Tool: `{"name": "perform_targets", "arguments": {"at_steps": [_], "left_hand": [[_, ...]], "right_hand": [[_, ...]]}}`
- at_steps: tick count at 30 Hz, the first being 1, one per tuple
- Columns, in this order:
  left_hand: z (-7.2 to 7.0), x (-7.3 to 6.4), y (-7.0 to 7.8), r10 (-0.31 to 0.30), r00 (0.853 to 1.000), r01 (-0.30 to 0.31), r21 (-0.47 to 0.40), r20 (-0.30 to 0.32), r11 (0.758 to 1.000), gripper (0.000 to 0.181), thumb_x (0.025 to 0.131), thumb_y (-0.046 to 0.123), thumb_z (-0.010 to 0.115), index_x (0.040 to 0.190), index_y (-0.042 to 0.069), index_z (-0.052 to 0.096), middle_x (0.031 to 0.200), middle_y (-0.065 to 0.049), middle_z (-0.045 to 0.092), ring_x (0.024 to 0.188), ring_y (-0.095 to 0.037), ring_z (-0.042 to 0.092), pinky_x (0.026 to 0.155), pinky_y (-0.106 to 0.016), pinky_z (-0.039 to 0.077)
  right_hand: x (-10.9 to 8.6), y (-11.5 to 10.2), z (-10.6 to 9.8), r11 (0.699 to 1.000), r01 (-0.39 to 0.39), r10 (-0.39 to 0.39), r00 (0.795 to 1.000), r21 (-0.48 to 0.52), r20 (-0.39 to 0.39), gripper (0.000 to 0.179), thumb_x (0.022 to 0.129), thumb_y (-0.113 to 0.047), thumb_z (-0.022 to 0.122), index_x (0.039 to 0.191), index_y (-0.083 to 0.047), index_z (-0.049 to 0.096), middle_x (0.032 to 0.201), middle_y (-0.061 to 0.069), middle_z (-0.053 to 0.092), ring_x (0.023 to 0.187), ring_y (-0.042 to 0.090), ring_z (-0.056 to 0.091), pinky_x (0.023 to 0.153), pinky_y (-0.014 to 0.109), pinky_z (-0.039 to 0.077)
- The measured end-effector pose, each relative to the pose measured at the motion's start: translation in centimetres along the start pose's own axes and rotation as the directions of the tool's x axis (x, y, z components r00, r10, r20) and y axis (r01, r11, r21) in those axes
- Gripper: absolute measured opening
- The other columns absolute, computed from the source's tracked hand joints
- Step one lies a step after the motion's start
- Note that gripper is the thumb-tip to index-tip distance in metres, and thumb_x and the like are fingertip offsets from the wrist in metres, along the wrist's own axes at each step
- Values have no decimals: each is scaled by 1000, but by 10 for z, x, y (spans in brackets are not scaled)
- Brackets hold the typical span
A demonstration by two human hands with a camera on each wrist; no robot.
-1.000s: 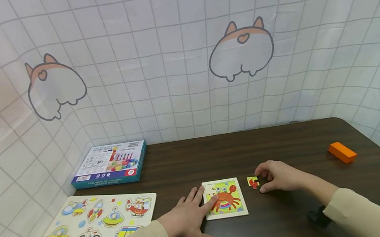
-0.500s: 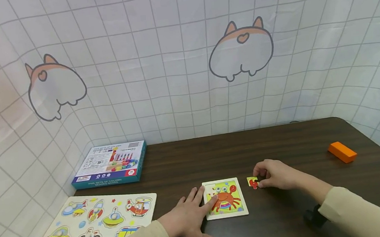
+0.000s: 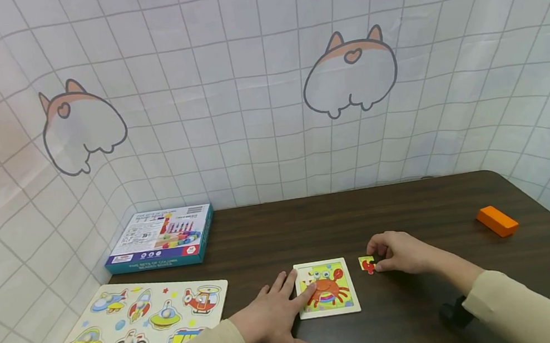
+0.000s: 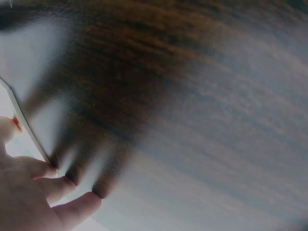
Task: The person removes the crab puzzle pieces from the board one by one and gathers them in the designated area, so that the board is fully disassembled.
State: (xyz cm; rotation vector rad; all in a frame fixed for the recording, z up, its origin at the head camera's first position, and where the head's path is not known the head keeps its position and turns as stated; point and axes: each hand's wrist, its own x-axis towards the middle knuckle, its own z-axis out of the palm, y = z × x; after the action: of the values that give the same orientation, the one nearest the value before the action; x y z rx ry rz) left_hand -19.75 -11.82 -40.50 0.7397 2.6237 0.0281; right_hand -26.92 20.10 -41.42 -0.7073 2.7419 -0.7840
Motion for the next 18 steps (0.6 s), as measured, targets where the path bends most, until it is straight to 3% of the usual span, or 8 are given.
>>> {"name": "perform_targets", "arguments": {"at_steps": [8, 15, 18], "left_hand": [[1, 1, 0, 3, 1000, -3, -1, -3, 1000, 105, 76, 73, 74, 162, 40, 25, 172, -12, 14, 158, -36, 18, 119, -60, 30], [1, 2, -1, 12, 1000, -12, 8, -2, 1000, 105, 76, 75, 73, 162, 39, 24, 172, -13, 15, 158, -37, 20, 118, -61, 32], [10, 9, -8, 44, 999, -44, 17, -18, 999, 108, 75, 79, 70, 163, 40, 21, 172, -15, 14, 157, -39, 20, 115, -63, 34]], "right_hand": [[4, -18, 4, 997, 73, -73, 996, 8, -60, 18, 91, -10, 76, 108, -7, 68, 88, -2, 64, 75, 9, 55, 68, 26, 50], [28, -55, 22, 987, 161, -161, 987, -9, -18, 20, 92, -10, 75, 111, -6, 71, 90, -2, 62, 76, 7, 53, 69, 23, 49], [39, -67, 31, 982, 186, -186, 983, -33, 12, 21, 92, -9, 75, 113, -7, 72, 95, 1, 64, 80, 8, 54, 73, 24, 50]]}}
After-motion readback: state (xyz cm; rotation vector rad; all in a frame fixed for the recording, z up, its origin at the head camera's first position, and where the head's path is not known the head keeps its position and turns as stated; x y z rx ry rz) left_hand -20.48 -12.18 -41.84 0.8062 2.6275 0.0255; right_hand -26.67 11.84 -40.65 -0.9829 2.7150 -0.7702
